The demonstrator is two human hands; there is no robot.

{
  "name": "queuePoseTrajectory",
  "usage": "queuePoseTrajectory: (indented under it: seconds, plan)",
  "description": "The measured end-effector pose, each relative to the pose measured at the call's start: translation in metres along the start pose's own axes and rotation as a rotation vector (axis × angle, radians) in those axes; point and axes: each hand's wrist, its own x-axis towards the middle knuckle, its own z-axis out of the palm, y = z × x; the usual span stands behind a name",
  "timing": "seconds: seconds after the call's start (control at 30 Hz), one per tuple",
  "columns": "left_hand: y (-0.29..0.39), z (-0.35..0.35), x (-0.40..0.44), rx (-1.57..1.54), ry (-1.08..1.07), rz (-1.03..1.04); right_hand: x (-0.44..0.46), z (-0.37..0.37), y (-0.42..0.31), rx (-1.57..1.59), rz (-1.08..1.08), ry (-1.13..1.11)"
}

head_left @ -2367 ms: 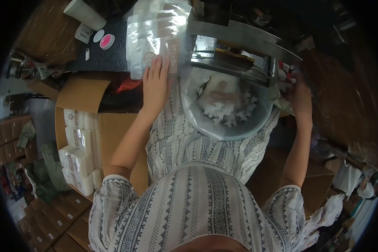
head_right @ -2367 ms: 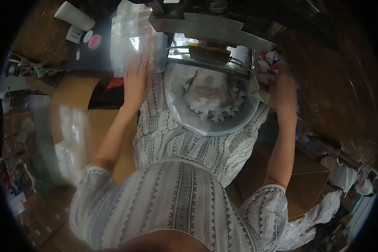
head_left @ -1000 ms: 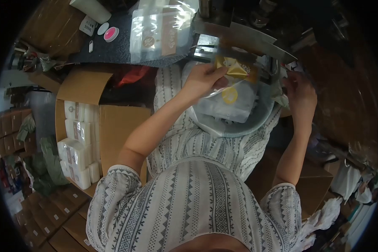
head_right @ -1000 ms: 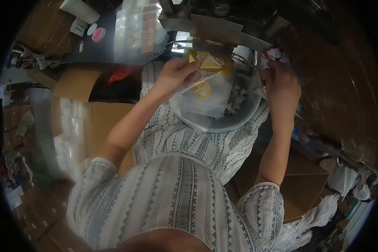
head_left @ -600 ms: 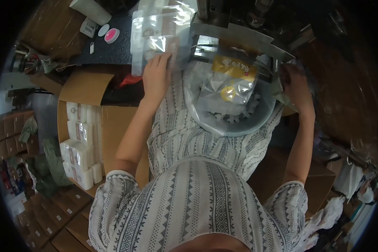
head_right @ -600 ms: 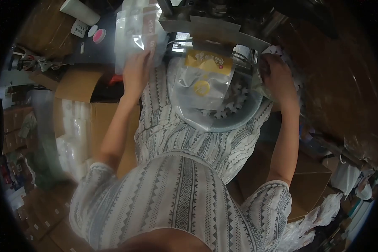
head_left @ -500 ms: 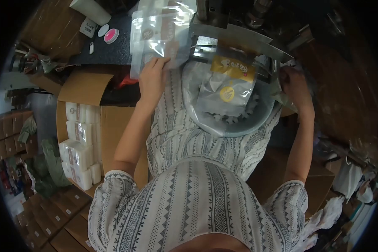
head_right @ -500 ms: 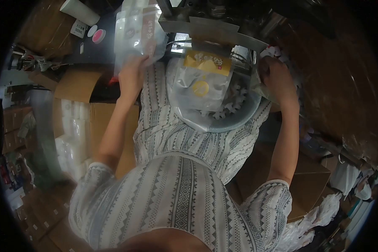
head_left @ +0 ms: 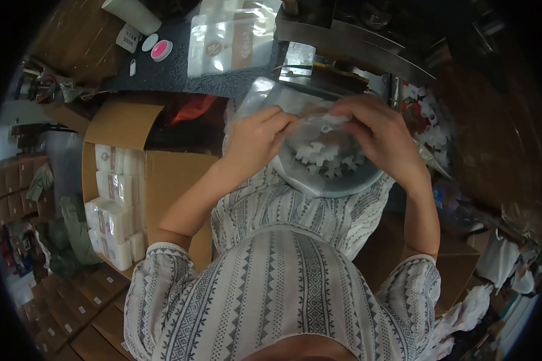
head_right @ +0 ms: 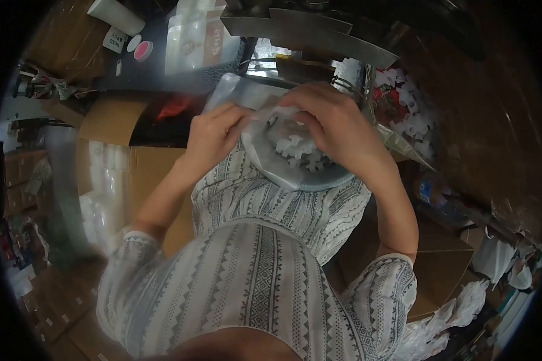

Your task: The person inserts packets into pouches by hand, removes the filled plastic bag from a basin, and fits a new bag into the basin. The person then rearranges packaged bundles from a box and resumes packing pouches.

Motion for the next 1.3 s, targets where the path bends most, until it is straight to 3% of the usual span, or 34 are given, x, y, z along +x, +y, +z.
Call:
queuePoseTrajectory:
  seconds: [0.03,0.1,0.13,0.2,0.33,0.4,0.43,0.5,0.53,0.6,0.63,0.67,0.7,0.73,0.8,0.83,0.9,0.93,1.0,1.03,1.1,1.17,1.23,1.3]
  plan:
    - [0.0,0.006,0.0,-0.001,-0.001,-0.002,-0.001,0.0,0.001,0.002,0.002,-0.002]
    - [-0.004,0.019,0.006,-0.203,-0.167,-0.049,-0.003,-0.003,0.004,0.148,0.288,-0.031]
    - [-0.003,0.023,0.012,-0.204,-0.166,-0.047,-0.005,-0.006,0.007,0.147,0.289,-0.03]
    - [-0.001,0.032,0.028,-0.607,-0.401,-0.639,-0.011,-0.014,0.015,-0.046,0.346,0.172]
    - [-0.019,0.054,0.056,-0.875,-0.348,-0.708,-0.03,-0.038,0.031,-0.243,0.553,0.143]
    - [-0.018,0.055,0.065,-1.046,-0.303,-0.873,-0.031,-0.046,0.049,-0.352,0.678,0.149]
    - [-0.019,0.056,0.064,-1.046,-0.302,-0.873,-0.033,-0.044,0.073,-0.352,0.677,0.148]
    - [-0.02,0.057,0.057,-1.069,-0.311,-0.819,-0.042,-0.03,0.123,-0.669,0.27,0.262]
    - [-0.031,0.056,0.055,-1.064,-0.312,-0.818,-0.042,-0.029,0.123,-0.666,0.27,0.266]
    - [-0.072,0.046,0.058,-0.396,0.148,-0.41,-0.037,-0.028,0.125,-0.773,0.424,0.248]
    - [-0.088,0.031,0.062,-0.037,0.265,-0.244,-0.037,-0.028,0.115,-0.77,0.429,0.243]
    - [-0.104,0.015,0.064,0.319,0.373,-0.071,-0.034,-0.031,0.096,-0.75,0.622,0.171]
    - [-0.128,0.015,0.05,0.354,0.091,-0.209,-0.029,-0.037,0.08,-0.729,0.805,0.105]
    - [-0.123,0.014,0.04,0.356,0.1,-0.21,-0.031,-0.042,0.067,-0.732,0.797,0.108]
    - [-0.107,0.008,0.012,0.442,0.033,0.054,-0.035,-0.047,0.045,-0.279,0.851,0.2]
    - [-0.103,-0.001,0.008,0.441,0.01,-0.076,-0.035,-0.044,0.04,-0.275,0.857,0.198]
    - [-0.094,-0.01,-0.008,0.428,0.058,-0.158,-0.035,-0.038,0.031,0.046,0.556,0.203]
    - [-0.087,-0.014,-0.012,0.421,0.118,-0.236,-0.028,-0.031,0.024,0.044,0.556,0.202]
    - [-0.061,-0.021,-0.008,0.399,0.198,-0.218,-0.007,-0.012,0.008,0.13,0.336,0.102]
    - [-0.049,-0.023,-0.006,0.378,0.272,-0.201,0.001,-0.003,0.004,0.132,0.331,0.103]
    - [-0.041,-0.023,-0.003,0.387,0.242,-0.173,0.012,0.013,0.0,-0.098,0.085,0.161]
    - [-0.03,-0.019,-0.001,0.388,0.213,-0.143,0.017,0.017,-0.006,-0.1,0.037,0.132]
    - [-0.015,-0.011,-0.002,0.187,0.009,-0.014,0.016,0.016,-0.005,-0.102,-0.006,0.098]
    - [-0.012,0.006,0.0,0.005,-0.067,-0.067,0.011,0.013,0.005,0.066,0.058,0.013]
